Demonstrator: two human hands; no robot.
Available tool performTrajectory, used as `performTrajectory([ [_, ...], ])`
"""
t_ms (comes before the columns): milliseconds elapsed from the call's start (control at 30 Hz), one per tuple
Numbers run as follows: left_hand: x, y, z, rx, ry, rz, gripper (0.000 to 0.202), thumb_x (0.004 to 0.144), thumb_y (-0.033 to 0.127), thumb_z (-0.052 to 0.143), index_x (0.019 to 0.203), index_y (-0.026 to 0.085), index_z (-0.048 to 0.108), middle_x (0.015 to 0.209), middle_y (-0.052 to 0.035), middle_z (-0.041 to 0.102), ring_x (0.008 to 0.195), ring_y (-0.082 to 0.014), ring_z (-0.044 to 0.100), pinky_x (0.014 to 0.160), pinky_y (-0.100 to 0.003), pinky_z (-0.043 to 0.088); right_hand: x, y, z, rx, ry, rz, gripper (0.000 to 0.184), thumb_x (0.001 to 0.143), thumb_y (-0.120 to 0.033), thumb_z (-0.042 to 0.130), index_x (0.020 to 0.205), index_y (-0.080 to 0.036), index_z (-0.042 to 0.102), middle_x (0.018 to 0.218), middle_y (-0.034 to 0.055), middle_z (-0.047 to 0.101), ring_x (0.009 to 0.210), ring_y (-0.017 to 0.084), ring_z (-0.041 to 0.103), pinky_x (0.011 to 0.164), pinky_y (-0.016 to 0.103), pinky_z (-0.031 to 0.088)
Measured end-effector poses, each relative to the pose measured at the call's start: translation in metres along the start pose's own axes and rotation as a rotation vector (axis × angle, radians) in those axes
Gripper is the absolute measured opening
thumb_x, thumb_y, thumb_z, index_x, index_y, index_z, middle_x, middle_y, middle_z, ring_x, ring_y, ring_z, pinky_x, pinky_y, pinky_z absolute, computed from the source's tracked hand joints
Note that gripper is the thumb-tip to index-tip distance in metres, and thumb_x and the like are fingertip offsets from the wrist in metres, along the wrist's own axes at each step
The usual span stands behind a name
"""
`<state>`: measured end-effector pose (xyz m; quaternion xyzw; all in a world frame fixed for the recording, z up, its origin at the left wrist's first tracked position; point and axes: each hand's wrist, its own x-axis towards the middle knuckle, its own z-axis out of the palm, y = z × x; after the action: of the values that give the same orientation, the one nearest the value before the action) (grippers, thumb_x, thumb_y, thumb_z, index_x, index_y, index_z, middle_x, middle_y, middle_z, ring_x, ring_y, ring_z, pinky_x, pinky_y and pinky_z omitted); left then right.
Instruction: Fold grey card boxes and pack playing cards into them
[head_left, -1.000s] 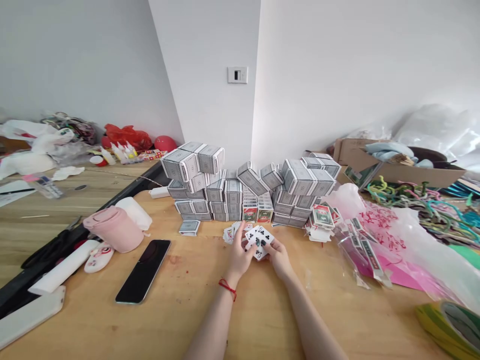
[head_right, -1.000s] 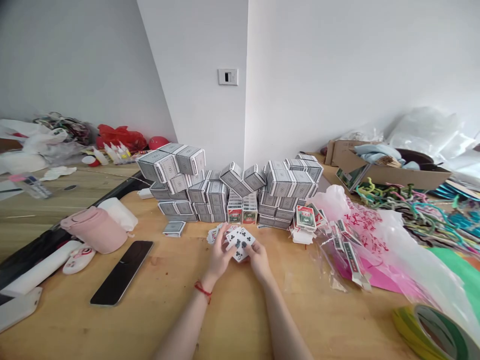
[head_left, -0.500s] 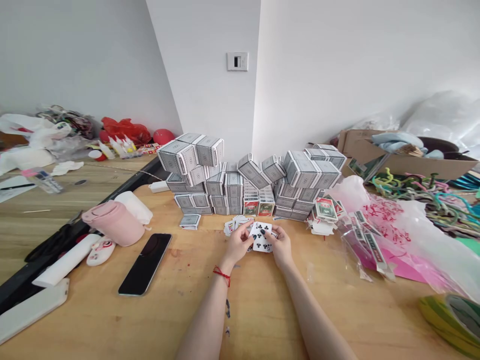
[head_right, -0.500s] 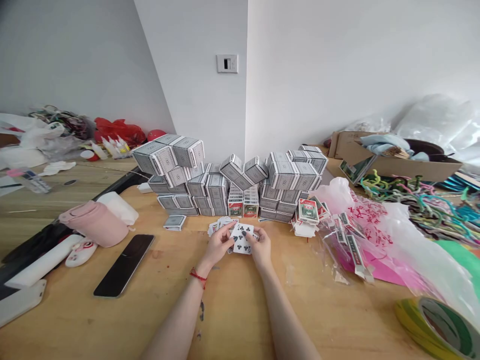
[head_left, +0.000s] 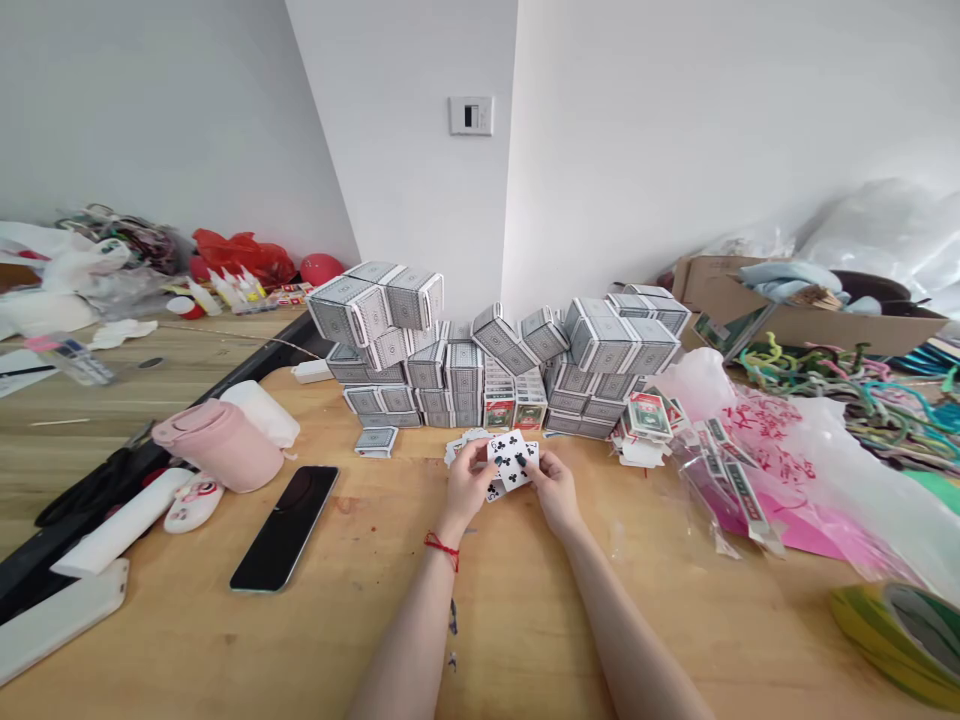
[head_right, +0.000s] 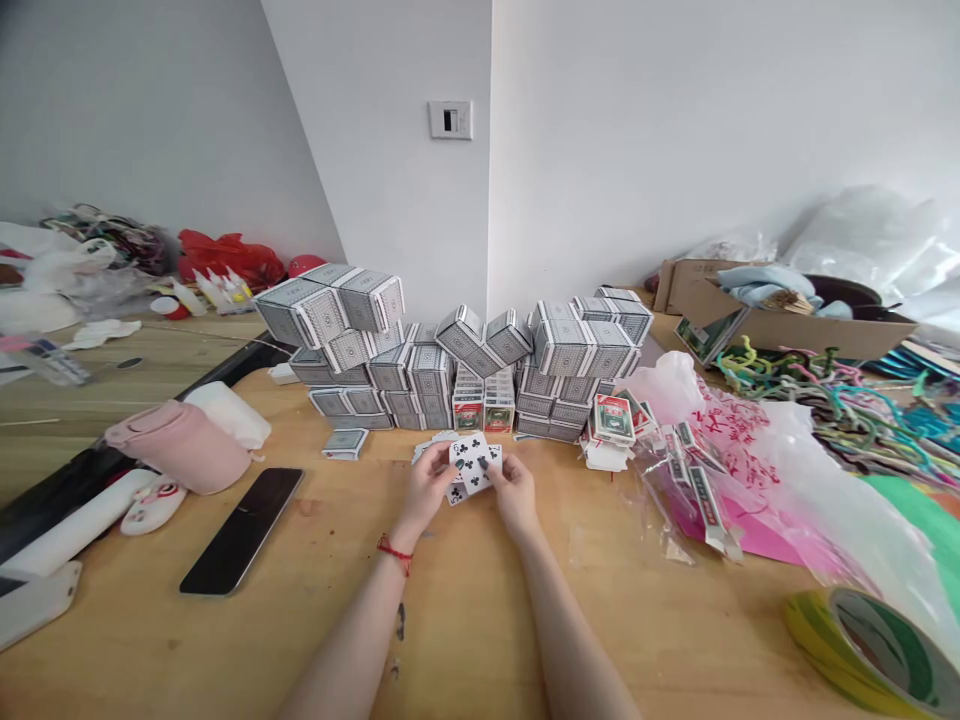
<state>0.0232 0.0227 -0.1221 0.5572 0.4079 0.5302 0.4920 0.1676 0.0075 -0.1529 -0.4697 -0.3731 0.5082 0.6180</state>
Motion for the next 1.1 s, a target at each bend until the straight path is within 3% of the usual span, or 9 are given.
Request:
performTrajectory([
  [67,0.002,0.001,-0.002,0.014,0.029,-0.002,0.028,0.069,0.018,0.056,0.097,0.017,0.059,0.092,-0.0062,0.064,0.082,-0.0159,0.060,0.071,-0.028,0.048,0.000,-0.001,0.000,-0.016,-0.028,0.000,0.029,0.064,-0.039,0.067,0.083,-0.018,0.061,0.079,0.0043,0.067,0.070,0.018,0.060,0.065,0.030,0.047],
  [333,0.008,-0.016,-0.008,0.098,0.154,-0.108,0.026,0.069,0.028,0.059,0.090,0.013,0.062,0.072,-0.0033,0.063,0.066,-0.0134,0.059,0.058,-0.023,0.046,0.002,-0.007,0.005,-0.114,-0.105,-0.012,0.030,0.063,-0.041,0.067,0.080,-0.018,0.061,0.079,0.0045,0.067,0.071,0.019,0.060,0.066,0.030,0.047],
  [500,0.007,-0.016,-0.006,0.142,0.152,-0.100,0.024,0.071,0.033,0.059,0.084,0.013,0.064,0.077,-0.0062,0.066,0.073,-0.0166,0.061,0.062,-0.026,0.047,0.001,-0.006,0.007,-0.111,-0.067,-0.004,0.035,0.062,-0.044,0.066,0.085,-0.018,0.060,0.081,0.0053,0.067,0.074,0.021,0.060,0.068,0.032,0.047],
  [667,0.003,-0.013,-0.002,0.126,0.087,-0.087,0.019,0.072,0.026,0.058,0.086,0.015,0.065,0.082,-0.0060,0.067,0.076,-0.0165,0.062,0.068,-0.028,0.049,0.003,-0.002,0.005,-0.173,0.008,-0.031,0.032,0.064,-0.045,0.063,0.081,-0.018,0.059,0.074,0.0028,0.065,0.068,0.018,0.057,0.064,0.028,0.045],
  [867,0.002,-0.008,-0.002,0.120,0.099,-0.136,0.018,0.073,0.027,0.058,0.084,0.015,0.064,0.068,-0.0028,0.063,0.069,-0.0153,0.061,0.056,-0.025,0.050,0.005,-0.003,0.005,-0.235,0.033,-0.035,0.036,0.071,-0.052,0.053,0.071,-0.017,0.059,0.067,0.0016,0.061,0.062,0.016,0.052,0.058,0.025,0.041],
  [1100,0.002,-0.005,0.001,-0.003,0.077,-0.243,0.024,0.073,0.028,0.059,0.094,0.017,0.063,0.081,-0.0055,0.064,0.068,-0.0152,0.060,0.048,-0.026,0.054,0.003,-0.012,0.005,-0.274,0.041,-0.071,0.037,0.069,-0.054,0.055,0.076,-0.018,0.062,0.068,0.0036,0.063,0.065,0.019,0.055,0.060,0.027,0.042],
])
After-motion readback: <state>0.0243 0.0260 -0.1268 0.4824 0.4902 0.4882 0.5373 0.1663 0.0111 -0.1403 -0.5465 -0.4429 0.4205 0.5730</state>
